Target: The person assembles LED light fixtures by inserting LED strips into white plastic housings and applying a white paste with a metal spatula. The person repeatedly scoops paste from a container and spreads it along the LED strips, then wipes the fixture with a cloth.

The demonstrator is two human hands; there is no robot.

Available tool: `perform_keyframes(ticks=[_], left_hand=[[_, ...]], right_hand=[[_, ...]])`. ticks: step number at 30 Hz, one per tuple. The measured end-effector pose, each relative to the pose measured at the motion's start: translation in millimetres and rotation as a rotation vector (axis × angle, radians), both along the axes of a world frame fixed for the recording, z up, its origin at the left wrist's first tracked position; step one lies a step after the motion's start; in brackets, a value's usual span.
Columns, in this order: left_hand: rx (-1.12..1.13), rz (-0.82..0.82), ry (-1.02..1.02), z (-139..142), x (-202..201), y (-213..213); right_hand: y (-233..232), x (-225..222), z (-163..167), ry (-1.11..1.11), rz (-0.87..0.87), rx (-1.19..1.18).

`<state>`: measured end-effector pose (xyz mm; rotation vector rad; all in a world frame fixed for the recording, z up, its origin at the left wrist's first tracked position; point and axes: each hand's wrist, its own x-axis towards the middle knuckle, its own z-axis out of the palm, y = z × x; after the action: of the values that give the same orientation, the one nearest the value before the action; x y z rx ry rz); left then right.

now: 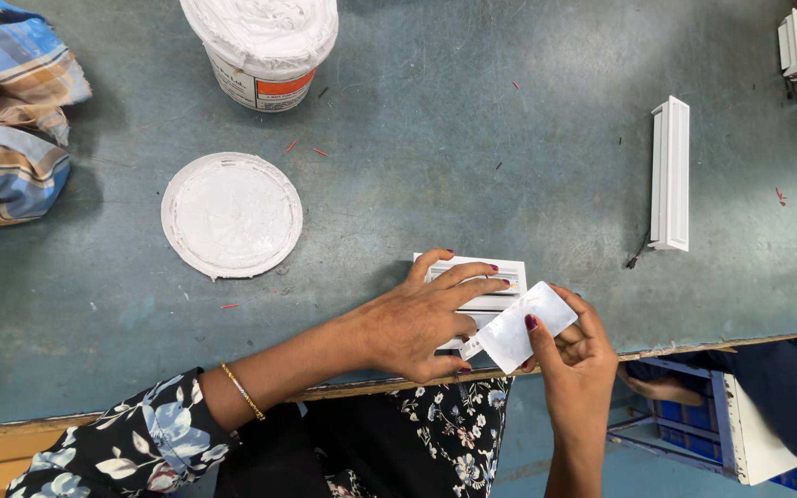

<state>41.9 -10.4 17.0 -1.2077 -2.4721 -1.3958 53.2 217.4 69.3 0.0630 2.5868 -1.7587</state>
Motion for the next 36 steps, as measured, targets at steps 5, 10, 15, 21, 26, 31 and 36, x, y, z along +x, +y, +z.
perform_keyframes(ticks=[5,10,15,21,26,31,36], left_hand=[[0.005,0.003,0.024,-0.5,0.4,-0.6],[0.002,-0.002,0.031,1.0,1.5,-2.6],[0.003,-0.008,0.025,1.0,1.9,-3.3],[-0.005,-0.008,0.011,-2.3,0.9,-1.7],[-0.008,-0.01,0.004,-2.1,0.1,-0.8],[0.005,0.001,0.033,-1.8,-0.5,-1.4],[0.023,0.019,0.034,-0.7,-1.2,-3.0]], right_hand=[[-0.4,2.3,2.3,0.004,0.036,0.023],[-5.8,4.6,5.0,0.0,0.035,0.01],[-9.6,9.2,4.5,0.007,0.011,0.012],[5.4,10.3,1.7,0.045,-0.003,0.033],[20.4,11.6,-0.4,0.094,-0.025,-0.004],[21.5,12.4,-5.0,0.084,-0.033,-0.049],[18.3,7.0,-5.8,0.068,-0.049,-0.021]])
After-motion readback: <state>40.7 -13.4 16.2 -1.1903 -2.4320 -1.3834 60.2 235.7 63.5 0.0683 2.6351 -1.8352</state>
